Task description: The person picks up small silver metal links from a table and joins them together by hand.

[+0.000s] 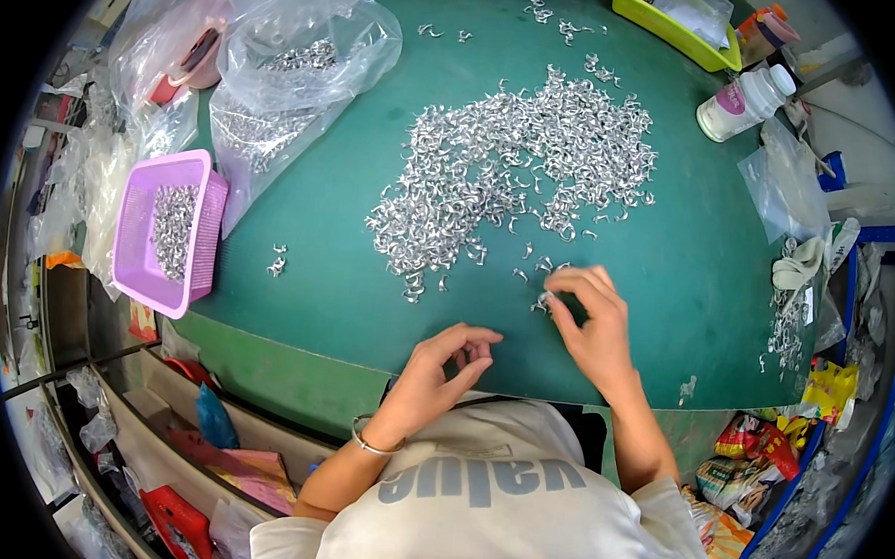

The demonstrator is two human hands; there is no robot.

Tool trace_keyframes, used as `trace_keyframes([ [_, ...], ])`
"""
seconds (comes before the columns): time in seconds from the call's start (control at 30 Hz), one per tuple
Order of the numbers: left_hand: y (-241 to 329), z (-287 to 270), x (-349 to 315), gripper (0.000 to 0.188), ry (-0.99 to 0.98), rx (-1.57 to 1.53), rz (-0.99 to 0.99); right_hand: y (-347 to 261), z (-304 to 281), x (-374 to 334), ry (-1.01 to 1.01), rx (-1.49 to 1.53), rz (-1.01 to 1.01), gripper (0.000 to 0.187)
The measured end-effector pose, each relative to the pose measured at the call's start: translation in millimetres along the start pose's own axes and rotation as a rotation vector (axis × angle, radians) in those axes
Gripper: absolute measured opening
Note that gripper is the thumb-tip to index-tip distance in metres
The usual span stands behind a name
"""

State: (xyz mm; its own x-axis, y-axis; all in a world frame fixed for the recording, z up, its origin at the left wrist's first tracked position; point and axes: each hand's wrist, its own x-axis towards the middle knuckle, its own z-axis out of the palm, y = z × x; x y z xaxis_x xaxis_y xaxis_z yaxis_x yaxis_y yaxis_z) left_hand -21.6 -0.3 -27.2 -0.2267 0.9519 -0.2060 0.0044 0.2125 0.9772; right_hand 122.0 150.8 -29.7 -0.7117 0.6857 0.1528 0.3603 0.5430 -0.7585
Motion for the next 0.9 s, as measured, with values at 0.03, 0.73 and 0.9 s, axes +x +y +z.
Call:
trace_keyframes([
  [0.03, 0.0, 3.0, 1.9, 0.027, 0.049, -0.018, 0.036, -7.1, -4.9, -6.6, -0.048, 0.196, 0.16, 0.016],
  [0.73, 34.7, 17.6, 2.7, 0.011, -0.018, -0.467, 0.001, -53.8, -18.0, -44.0, 0.0, 0.544, 0.151, 0.01],
  [0.9, -10.9, -2.0, -1.9, 0.007, 0.315, -0.415, -0.084, -15.5, -6.7, -44.2, 0.175, -0.02, 0.164, 0.017],
])
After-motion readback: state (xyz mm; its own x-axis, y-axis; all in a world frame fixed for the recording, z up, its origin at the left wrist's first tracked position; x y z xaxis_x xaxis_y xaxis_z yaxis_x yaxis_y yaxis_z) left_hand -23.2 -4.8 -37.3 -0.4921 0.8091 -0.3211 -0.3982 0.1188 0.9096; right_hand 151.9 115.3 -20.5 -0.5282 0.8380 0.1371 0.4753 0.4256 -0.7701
